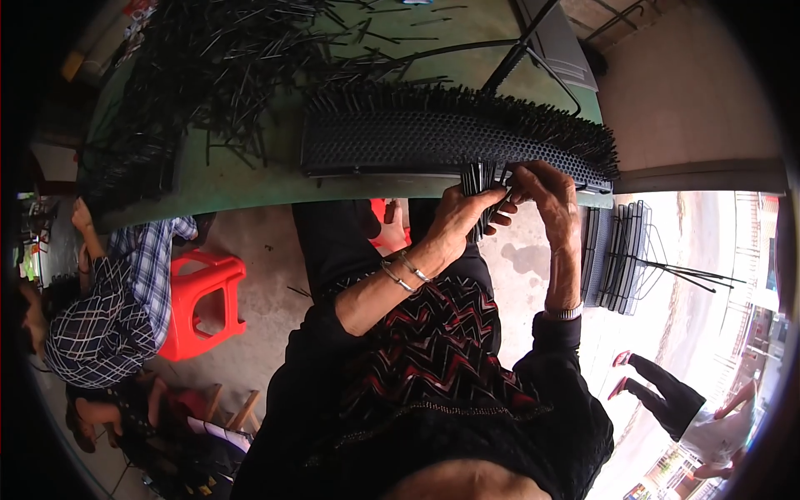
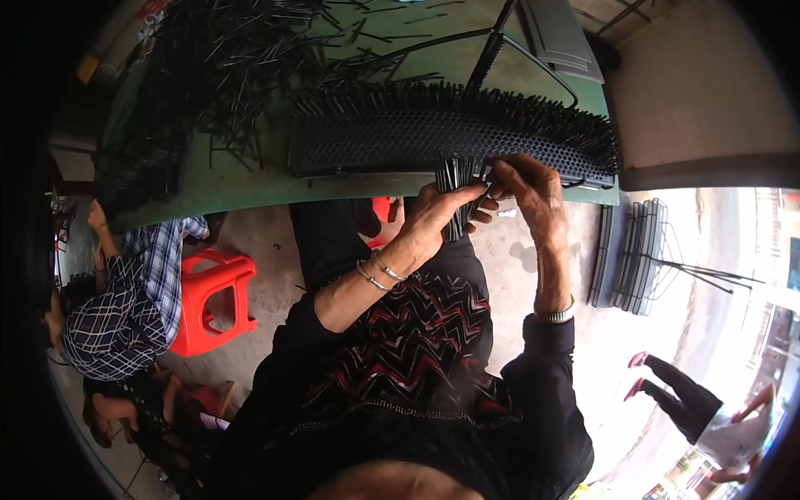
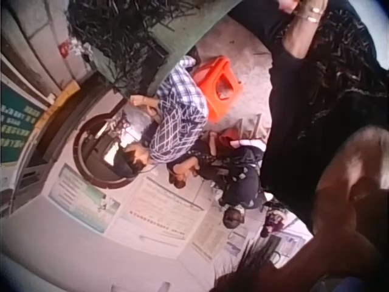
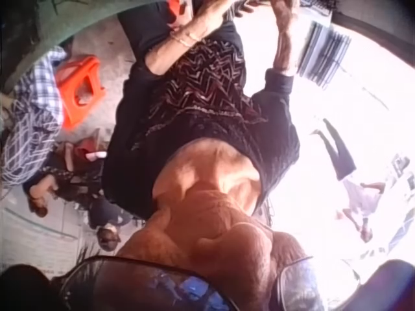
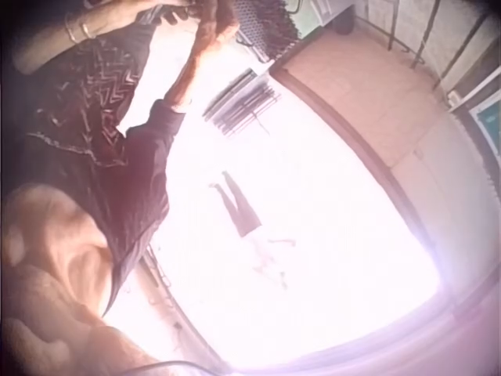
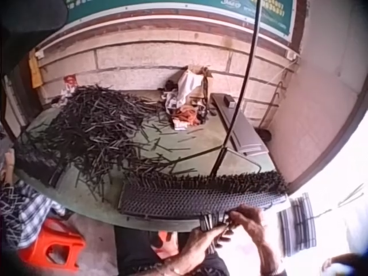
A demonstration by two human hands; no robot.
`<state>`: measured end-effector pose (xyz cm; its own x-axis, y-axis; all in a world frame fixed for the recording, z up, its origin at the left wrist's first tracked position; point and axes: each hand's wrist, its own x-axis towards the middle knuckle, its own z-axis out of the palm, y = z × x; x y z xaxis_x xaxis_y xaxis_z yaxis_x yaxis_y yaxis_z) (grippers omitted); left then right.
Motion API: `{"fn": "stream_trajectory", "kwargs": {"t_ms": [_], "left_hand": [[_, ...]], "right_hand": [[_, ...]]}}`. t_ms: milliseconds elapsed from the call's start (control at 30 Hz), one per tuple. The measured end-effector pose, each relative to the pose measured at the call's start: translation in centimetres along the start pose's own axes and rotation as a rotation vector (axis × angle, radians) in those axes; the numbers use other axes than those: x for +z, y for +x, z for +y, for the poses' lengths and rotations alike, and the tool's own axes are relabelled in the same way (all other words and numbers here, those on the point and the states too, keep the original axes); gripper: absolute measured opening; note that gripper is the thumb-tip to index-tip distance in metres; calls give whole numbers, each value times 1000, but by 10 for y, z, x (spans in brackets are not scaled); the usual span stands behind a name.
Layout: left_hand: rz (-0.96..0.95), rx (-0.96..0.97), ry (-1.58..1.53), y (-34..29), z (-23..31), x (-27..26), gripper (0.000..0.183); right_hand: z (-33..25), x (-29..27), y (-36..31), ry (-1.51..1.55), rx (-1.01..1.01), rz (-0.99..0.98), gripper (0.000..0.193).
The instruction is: Insert bundles of black plastic bristles into a brush base.
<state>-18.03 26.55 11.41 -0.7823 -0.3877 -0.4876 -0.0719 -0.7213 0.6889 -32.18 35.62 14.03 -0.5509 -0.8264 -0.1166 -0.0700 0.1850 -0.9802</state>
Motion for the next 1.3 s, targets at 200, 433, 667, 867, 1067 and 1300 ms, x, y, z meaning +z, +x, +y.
{"fn": "stream_trajectory", "kwargs": {"t_ms": [200, 433, 667, 867, 1067, 1300], "left_hand": [[73, -16, -79, 9, -5, -1, 27], [-12, -35, -221, 16, 3, -1, 23], [-26, -58, -253, 18, -2, -3, 28], [-12, -68, -198, 18, -1, -4, 24], [-21, -72, -158, 18, 1, -4, 23], [-34, -35, -125, 18, 0, -4, 20]], "right_hand": [[-5, -7, -1, -27, -74, 199, 18], [8, -15, 34, -491, -459, 688, 15], [11, -17, 44, -666, -454, 712, 13], [12, -18, 44, -651, -482, 678, 13], [10, -22, 46, -665, -446, 646, 14], [19, -24, 57, -595, -441, 553, 12]]}}
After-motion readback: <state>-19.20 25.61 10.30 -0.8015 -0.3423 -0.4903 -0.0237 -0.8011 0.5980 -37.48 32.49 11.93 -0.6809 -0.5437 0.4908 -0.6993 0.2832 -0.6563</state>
